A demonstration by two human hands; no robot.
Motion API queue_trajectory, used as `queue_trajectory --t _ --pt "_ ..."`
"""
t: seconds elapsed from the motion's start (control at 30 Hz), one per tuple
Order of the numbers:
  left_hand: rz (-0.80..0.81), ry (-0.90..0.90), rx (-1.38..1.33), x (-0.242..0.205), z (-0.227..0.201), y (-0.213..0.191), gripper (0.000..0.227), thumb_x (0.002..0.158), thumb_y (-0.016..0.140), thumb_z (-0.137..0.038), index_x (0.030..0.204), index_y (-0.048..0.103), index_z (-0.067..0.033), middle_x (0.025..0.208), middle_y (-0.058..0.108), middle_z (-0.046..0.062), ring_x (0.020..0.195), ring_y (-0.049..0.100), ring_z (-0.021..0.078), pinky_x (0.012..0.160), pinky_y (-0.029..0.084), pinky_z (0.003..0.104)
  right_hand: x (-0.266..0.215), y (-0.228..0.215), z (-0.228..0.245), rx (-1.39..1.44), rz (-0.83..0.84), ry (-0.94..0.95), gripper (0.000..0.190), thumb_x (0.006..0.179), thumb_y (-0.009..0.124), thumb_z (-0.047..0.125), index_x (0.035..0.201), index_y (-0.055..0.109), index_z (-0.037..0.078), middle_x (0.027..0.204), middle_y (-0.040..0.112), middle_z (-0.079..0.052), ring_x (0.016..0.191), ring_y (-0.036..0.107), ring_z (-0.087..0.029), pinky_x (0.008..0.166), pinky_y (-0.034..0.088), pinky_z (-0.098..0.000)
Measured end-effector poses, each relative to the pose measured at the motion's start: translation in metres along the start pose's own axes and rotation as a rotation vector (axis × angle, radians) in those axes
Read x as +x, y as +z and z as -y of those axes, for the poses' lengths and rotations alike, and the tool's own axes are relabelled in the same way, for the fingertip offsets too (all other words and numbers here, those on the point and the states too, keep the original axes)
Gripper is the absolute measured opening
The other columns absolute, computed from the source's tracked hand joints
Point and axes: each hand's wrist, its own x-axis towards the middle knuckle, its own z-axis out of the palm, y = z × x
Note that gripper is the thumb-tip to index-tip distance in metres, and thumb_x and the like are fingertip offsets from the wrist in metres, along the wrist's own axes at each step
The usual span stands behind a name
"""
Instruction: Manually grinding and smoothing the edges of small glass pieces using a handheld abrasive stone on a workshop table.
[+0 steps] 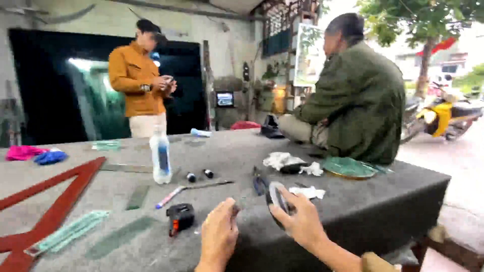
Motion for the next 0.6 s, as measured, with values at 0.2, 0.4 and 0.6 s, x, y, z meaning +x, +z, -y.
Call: queue_trajectory --t 0.2,0.4,0.6 --pt "-0.177 -0.256 -0.302 -0.004 0.000 -0.011 0.013 0.109 0.061 -0.023 0.107 0.073 -0.0186 0.082 0.077 0.001 0.079 0.074 0.0220 0.081 0.056 0.037 -0.021 -0.007 0.012 0.125 0.116 0.154 0.079 0.091 0.072 0.056 0.166 0.064 0.036 0.109 0.059 -0.003 0.097 0.064 -0.021 0.093 0.052 -0.0328" --pt "-0.171 -0.455 -0.357 -0.001 -0.026 -0.046 0.019 0.101 0.075 -0.028 0.108 0.089 -0.0169 0.098 0.083 0.000 0.096 0.076 0.0169 0.089 0.055 0.035 -0.027 0.013 -0.014 -0.006 0.132 -0.025 0.081 0.089 0.072 0.064 0.163 0.065 0.033 0.097 0.059 -0.005 0.085 0.059 -0.022 0.085 0.047 -0.0342" --pt "-0.096 -0.700 -0.536 0.025 -0.043 -0.067 0.016 0.101 0.080 -0.020 0.111 0.087 -0.0115 0.080 0.070 0.003 0.073 0.060 0.0153 0.064 0.054 0.036 -0.006 0.028 -0.034 -0.141 0.219 -0.037 0.077 0.085 0.078 0.066 0.155 0.066 0.036 0.099 0.055 -0.004 0.092 0.059 -0.024 0.090 0.048 -0.0370"
